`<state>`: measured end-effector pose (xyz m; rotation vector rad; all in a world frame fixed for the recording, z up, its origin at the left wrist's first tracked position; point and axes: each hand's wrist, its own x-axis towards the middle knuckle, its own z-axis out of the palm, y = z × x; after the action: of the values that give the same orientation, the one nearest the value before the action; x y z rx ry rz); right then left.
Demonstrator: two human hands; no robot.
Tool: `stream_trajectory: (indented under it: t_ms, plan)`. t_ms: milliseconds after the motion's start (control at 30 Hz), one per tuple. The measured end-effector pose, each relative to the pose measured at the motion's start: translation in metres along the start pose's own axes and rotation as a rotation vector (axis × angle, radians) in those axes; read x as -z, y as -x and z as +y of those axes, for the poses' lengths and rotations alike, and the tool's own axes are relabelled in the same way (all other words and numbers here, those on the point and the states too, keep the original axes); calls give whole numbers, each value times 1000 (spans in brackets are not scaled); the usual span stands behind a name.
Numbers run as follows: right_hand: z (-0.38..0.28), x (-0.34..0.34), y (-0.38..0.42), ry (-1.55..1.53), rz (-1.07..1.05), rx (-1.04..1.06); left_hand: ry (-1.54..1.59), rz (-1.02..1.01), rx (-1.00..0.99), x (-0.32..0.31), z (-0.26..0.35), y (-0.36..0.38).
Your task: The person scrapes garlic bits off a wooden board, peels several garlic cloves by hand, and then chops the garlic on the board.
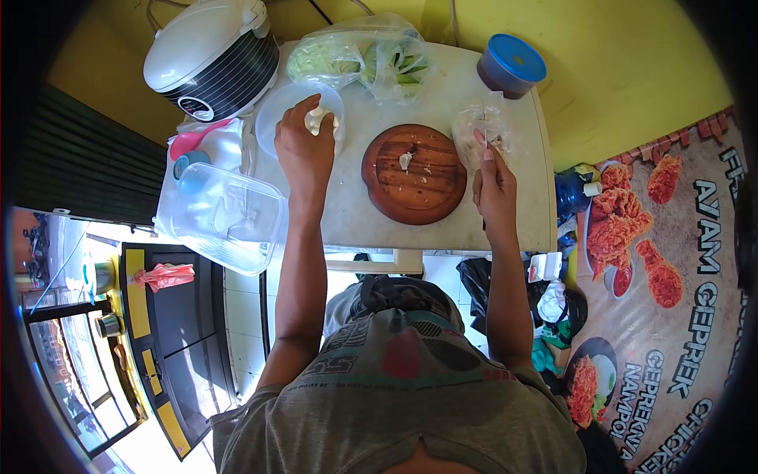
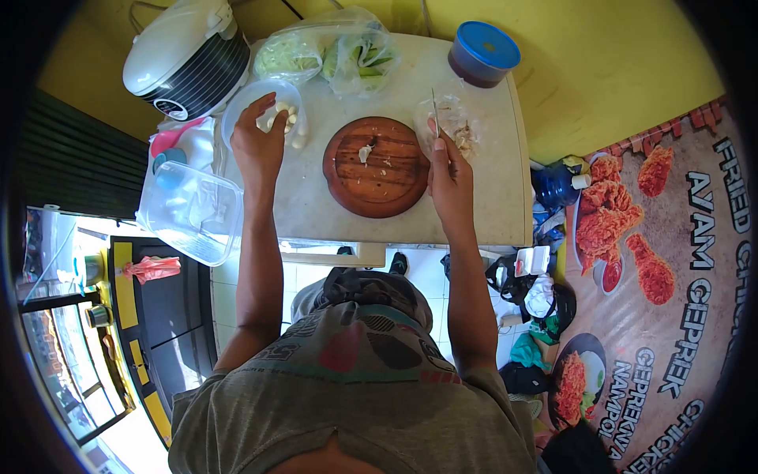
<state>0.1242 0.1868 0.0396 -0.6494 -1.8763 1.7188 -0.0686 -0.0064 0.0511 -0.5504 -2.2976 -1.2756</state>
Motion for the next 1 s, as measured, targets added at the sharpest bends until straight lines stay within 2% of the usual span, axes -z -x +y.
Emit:
stream_trajectory:
  t_ms: [67,100,167,200,233,267,300,367,467,633,833,900,933,1000]
  plan:
    - [7,14,-6,97,-55,-195,-91,23,-103,-6,-2,5]
    - [12,15,-7,93,-56,-192,-93,26,-107,-9,0,9]
    - [20,18,-8,281,163,39,140,-145,-34,-17,10,19]
    - [17,21,-7,280,171,40,213,-249,-44,-21,18,26]
    - [11,23,-5,408,168,29,246,-349,-90,-26,26,34]
    - [8,27,-4,536,165,14,237,-404,-123,-33,32,44]
    - [15,32,-5,538,177,12,227,-460,-157,-41,35,53]
    - [34,41,-9,568,120,281,141,-464,-204,-51,36,65]
    - [28,47,-8,548,72,182,1,-470,-232,-57,29,75]
    - [32,60,-17,639,82,183,-163,-449,-287,-59,23,77]
    - [25,72,-26,616,41,141,-165,-503,-127,-64,31,73]
    - [28,79,-29,574,42,122,72,-520,-17,-73,48,73]
    - [29,82,-30,560,63,103,70,-519,-13,-78,61,72]
    - [34,89,-32,548,73,89,168,-533,-194,-94,90,70]
